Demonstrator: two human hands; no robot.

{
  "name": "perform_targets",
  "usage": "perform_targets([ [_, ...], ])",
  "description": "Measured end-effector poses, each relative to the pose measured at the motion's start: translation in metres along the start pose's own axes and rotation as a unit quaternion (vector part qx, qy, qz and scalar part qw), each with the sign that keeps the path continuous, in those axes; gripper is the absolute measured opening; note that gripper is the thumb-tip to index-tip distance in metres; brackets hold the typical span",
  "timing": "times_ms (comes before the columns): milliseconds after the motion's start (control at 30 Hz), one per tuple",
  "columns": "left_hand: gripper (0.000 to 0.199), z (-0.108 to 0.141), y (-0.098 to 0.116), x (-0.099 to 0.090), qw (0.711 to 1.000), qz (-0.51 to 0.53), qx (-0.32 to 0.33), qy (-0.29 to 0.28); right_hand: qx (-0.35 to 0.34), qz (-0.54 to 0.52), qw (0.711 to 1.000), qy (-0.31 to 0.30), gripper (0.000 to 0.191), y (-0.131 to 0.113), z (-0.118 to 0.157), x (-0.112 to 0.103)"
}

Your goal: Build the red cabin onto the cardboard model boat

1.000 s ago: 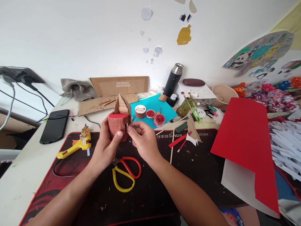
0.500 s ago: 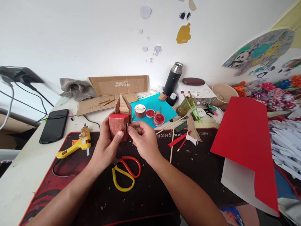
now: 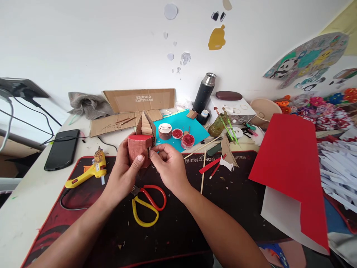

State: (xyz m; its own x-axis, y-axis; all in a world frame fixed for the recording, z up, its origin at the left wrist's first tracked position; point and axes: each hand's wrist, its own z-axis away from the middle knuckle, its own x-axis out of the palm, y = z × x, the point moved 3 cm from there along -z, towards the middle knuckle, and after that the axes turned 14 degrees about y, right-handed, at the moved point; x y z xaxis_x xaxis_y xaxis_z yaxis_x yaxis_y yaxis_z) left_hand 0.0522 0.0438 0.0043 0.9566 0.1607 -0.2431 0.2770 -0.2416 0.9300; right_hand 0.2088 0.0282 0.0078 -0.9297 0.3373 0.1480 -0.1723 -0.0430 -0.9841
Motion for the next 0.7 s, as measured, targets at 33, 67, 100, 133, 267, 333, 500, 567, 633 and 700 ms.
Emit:
perform_targets([
  [33, 0.072, -0.0001, -0.0013, -0.0002, 1.0, 0.003, -0.005, -0.002, -0.003, 0.0, 1.0, 0.001, 0.022, -0.0003, 0.0, 0.0001],
  [67, 0.072, -0.0002, -0.0025, -0.0006, 1.0, 0.004, -0.011, -0.003, -0.005, 0.0, 1.0, 0.002, 0.022, -0.0006, -0.0001, 0.0003],
  [100, 0.072, -0.0003, -0.0035, -0.0009, 1.0, 0.005, -0.016, -0.005, -0.008, 0.001, 1.0, 0.003, 0.022, -0.001, -0.0002, 0.0004],
  [133, 0.071, -0.0003, -0.0044, -0.0011, 1.0, 0.006, -0.021, -0.007, -0.011, 0.003, 1.0, 0.005, 0.022, -0.0014, -0.0003, 0.0004],
  [267, 0.066, -0.001, -0.0055, -0.0013, 0.999, 0.019, -0.032, -0.016, -0.027, 0.013, 1.0, 0.008, 0.019, -0.0033, -0.0006, -0.0002],
  [333, 0.065, -0.0013, -0.0053, -0.0011, 0.999, 0.023, -0.036, -0.016, -0.034, 0.016, 0.999, 0.009, 0.018, -0.0038, -0.0007, -0.0008],
  [500, 0.065, -0.0012, -0.0041, -0.0011, 0.999, 0.024, -0.046, -0.017, -0.04, 0.027, 0.999, 0.01, 0.018, -0.003, -0.0014, -0.0011],
  [567, 0.064, -0.0009, -0.004, -0.0014, 0.998, 0.027, -0.046, -0.017, -0.042, 0.03, 0.999, 0.01, 0.018, -0.0027, -0.0017, -0.001],
  [633, 0.063, -0.0006, -0.0045, -0.0018, 0.998, 0.032, -0.046, -0.018, -0.043, 0.032, 0.998, 0.01, 0.019, -0.0026, -0.0018, -0.001],
  [700, 0.062, -0.0003, -0.0053, -0.002, 0.998, 0.038, -0.048, -0.021, -0.044, 0.034, 0.998, 0.01, 0.019, -0.0026, -0.0017, -0.0012],
])
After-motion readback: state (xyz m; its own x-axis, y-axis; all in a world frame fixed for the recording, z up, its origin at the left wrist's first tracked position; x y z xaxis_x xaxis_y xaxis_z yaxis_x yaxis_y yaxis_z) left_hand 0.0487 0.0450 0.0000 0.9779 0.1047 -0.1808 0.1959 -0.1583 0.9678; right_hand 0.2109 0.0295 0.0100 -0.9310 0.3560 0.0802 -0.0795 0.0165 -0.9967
